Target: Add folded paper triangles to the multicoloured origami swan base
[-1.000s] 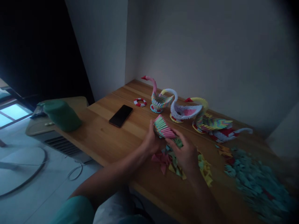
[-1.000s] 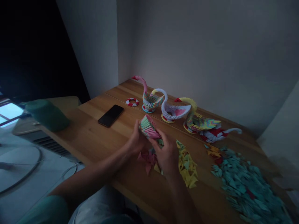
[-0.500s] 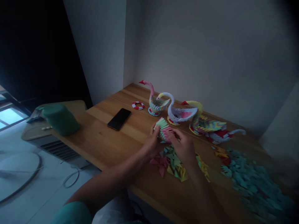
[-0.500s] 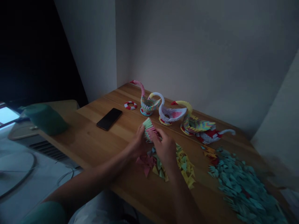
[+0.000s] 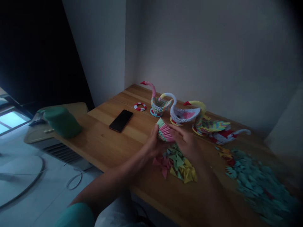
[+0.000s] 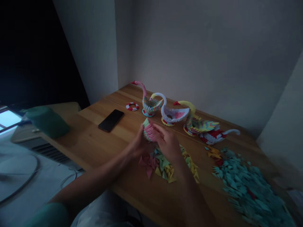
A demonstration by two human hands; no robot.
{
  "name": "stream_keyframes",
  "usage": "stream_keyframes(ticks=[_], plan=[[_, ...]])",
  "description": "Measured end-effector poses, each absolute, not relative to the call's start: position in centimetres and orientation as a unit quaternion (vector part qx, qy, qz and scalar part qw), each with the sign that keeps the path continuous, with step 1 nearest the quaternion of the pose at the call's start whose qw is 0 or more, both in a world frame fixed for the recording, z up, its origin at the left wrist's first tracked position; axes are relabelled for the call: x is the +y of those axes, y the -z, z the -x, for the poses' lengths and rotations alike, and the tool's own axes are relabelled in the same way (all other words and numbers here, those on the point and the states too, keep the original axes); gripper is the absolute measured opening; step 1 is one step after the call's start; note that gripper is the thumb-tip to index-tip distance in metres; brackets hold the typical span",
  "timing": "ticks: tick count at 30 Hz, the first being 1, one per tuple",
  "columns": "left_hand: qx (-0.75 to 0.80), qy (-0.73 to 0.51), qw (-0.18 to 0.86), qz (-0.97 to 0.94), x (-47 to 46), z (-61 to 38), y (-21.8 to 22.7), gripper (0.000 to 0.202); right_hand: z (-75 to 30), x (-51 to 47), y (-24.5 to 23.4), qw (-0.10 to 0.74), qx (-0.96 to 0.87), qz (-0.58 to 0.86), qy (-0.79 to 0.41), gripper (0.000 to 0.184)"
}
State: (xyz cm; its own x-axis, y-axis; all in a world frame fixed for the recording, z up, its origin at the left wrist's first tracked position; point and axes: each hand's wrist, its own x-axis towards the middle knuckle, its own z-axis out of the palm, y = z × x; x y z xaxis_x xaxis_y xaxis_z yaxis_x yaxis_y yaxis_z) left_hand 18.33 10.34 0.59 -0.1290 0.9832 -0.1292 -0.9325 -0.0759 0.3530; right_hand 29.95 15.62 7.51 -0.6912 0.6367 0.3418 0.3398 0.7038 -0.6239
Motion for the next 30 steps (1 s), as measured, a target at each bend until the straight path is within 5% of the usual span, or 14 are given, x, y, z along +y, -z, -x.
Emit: stream_keyframes(ticks=[7,19,27,30], plan=[[0.169,-0.672,0.717,-0.079,9.6,-17.9,-1.6,0.062,-31.4,16.0,-7.0,0.273,-0.907,0.223,-0.23,0.043],[0.195,-0.657,0.725,-0.062,9.9,-18.2,-0.9,0.052,-30.4,16.1,-6.5,0.245,-0.899,0.299,-0.206,0.044],[0.183,-0.752,0.629,-0.072,9.8,-15.6,-2.2,0.043,-31.8,14.1,-7.6,0.364,-0.848,0.288,-0.257,0.041],[0.191,-0.777,0.596,-0.072,9.6,-14.8,-2.6,0.043,-33.8,14.2,-6.8,0.326,-0.852,0.328,-0.244,0.033]])
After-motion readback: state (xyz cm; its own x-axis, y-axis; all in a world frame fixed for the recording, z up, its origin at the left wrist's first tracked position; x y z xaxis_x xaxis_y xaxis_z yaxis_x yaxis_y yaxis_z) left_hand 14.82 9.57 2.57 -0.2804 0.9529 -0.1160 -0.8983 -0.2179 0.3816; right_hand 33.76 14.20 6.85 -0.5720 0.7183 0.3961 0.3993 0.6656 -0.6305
